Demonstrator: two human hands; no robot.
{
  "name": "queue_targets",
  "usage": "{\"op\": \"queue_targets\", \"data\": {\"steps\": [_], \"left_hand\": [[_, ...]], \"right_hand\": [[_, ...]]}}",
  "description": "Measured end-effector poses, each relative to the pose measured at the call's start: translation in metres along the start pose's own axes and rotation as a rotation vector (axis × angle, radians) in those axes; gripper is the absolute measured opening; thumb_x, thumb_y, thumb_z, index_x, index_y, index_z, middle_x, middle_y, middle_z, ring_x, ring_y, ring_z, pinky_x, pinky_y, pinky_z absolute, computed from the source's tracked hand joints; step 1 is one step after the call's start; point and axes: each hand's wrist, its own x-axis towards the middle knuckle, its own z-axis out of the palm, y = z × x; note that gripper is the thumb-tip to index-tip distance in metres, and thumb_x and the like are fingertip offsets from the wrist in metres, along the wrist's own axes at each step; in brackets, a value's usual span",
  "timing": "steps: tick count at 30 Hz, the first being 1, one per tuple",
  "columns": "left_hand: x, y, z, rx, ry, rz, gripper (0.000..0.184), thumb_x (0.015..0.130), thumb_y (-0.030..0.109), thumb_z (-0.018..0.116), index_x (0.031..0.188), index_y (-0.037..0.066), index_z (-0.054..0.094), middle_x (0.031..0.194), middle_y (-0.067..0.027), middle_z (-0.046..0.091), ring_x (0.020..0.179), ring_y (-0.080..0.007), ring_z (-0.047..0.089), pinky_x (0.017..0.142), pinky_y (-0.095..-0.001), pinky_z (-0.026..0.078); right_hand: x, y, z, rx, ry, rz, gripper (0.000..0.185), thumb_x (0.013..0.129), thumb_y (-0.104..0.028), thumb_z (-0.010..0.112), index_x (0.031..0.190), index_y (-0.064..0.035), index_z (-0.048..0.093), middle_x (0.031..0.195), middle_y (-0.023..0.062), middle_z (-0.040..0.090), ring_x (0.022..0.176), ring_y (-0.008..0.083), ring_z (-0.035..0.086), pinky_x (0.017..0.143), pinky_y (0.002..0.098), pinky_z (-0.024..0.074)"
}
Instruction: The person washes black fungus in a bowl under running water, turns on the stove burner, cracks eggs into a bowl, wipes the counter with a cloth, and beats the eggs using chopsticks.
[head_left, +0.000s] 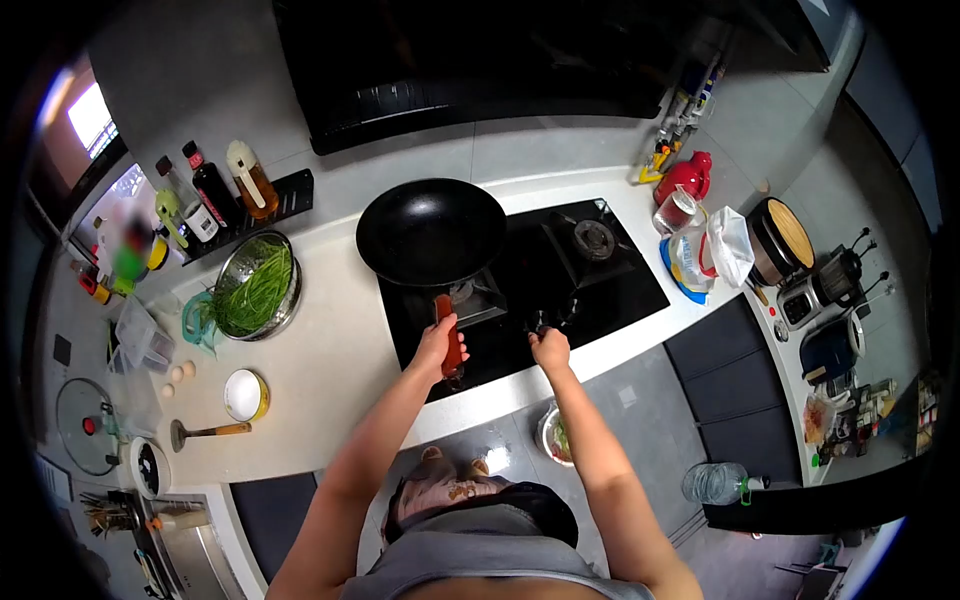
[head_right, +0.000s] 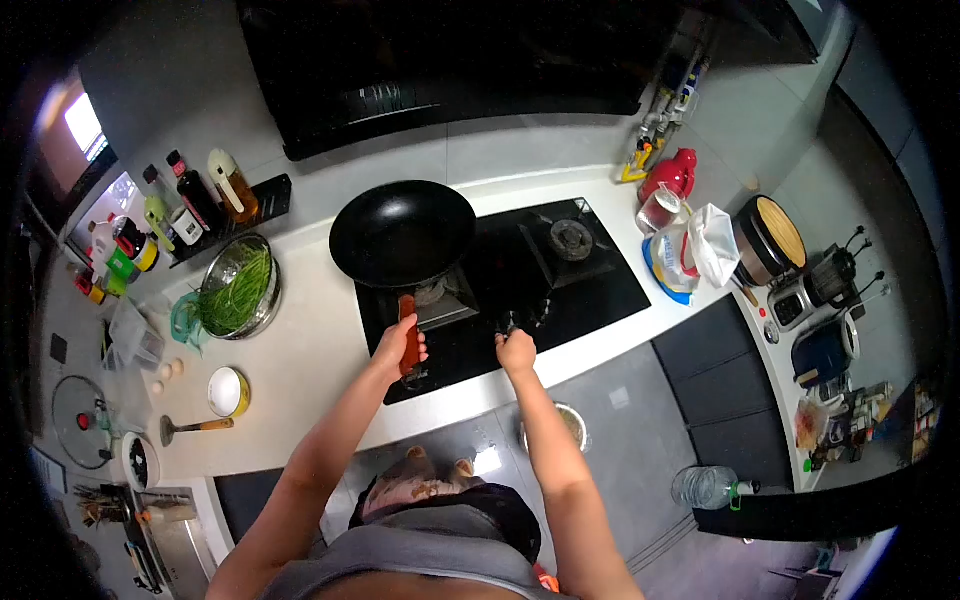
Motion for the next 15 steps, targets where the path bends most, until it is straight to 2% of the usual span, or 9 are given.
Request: {"op": "queue_targets", "data": {"steps": [2,3,5,9,10,13,15], "left_hand": [[0.001,0.013,-0.008,0.027,-0.039,-0.030,0.026,0.084,0.030,0.051,0.088,0.008,0.039,0.065,-0.0050,0.048,0.054,-0.0143,0.050,0.047,-0.0275,0.046],[-0.001,0.019,-0.008,0.010,-0.048,-0.041,0.026,0.084,0.030,0.051,0.088,0.008,0.039,0.065,-0.0051,0.048,0.054,-0.0146,0.050,0.047,-0.0276,0.046],[-0.001,0.028,-0.008,-0.022,-0.064,-0.065,0.026,0.084,0.030,0.051,0.089,0.007,0.039,0.066,-0.0054,0.049,0.054,-0.0150,0.050,0.047,-0.0278,0.046],[0.001,0.037,-0.006,-0.051,-0.037,-0.076,0.026,0.084,0.030,0.052,0.086,0.007,0.041,0.066,-0.0060,0.050,0.054,-0.0154,0.051,0.046,-0.0271,0.045],[-0.001,0.037,-0.005,-0.053,-0.025,-0.074,0.026,0.084,0.030,0.052,0.085,0.007,0.041,0.066,-0.0060,0.050,0.054,-0.0152,0.051,0.046,-0.0271,0.045],[-0.004,0.037,-0.001,-0.066,0.010,-0.061,0.026,0.084,0.031,0.053,0.083,0.007,0.041,0.066,-0.0058,0.051,0.054,-0.0146,0.051,0.046,-0.0270,0.045],[-0.007,0.035,0.002,-0.067,0.033,-0.064,0.026,0.084,0.031,0.053,0.082,0.008,0.042,0.066,-0.0055,0.051,0.053,-0.0142,0.051,0.046,-0.0271,0.045]], "right_hand": [[0.014,-0.010,-0.006,-0.164,-0.093,0.104,0.031,0.076,-0.031,0.061,0.077,-0.0002,0.061,0.082,0.0207,0.061,0.079,0.0344,0.060,0.070,0.0406,0.0492],[0.024,-0.011,-0.002,-0.197,-0.124,0.120,0.033,0.076,-0.034,0.061,0.081,-0.0015,0.062,0.088,0.0191,0.061,0.083,0.0329,0.060,0.072,0.0386,0.0491],[0.045,-0.009,0.005,-0.247,-0.183,0.103,0.037,0.075,-0.036,0.062,0.085,-0.0009,0.062,0.087,0.0186,0.062,0.083,0.0324,0.060,0.073,0.0382,0.0487],[0.087,-0.001,0.026,-0.409,-0.287,0.082,0.031,0.073,-0.031,0.064,0.088,-0.0044,0.064,0.092,0.0144,0.062,0.088,0.0284,0.060,0.074,0.0360,0.0490],[0.094,0.000,0.027,-0.429,-0.323,0.125,0.026,0.072,-0.026,0.064,0.090,-0.0071,0.065,0.095,0.0119,0.062,0.091,0.0263,0.059,0.077,0.0345,0.0490],[0.111,0.005,0.038,-0.495,-0.388,0.088,0.023,0.072,-0.022,0.063,0.090,-0.0086,0.065,0.097,0.0110,0.062,0.092,0.0252,0.059,0.078,0.0332,0.0491],[0.113,0.005,0.039,-0.555,-0.429,-0.003,0.024,0.067,-0.016,0.068,0.090,-0.0098,0.065,0.097,0.0104,0.062,0.092,0.0250,0.059,0.077,0.0326,0.0497]]}}
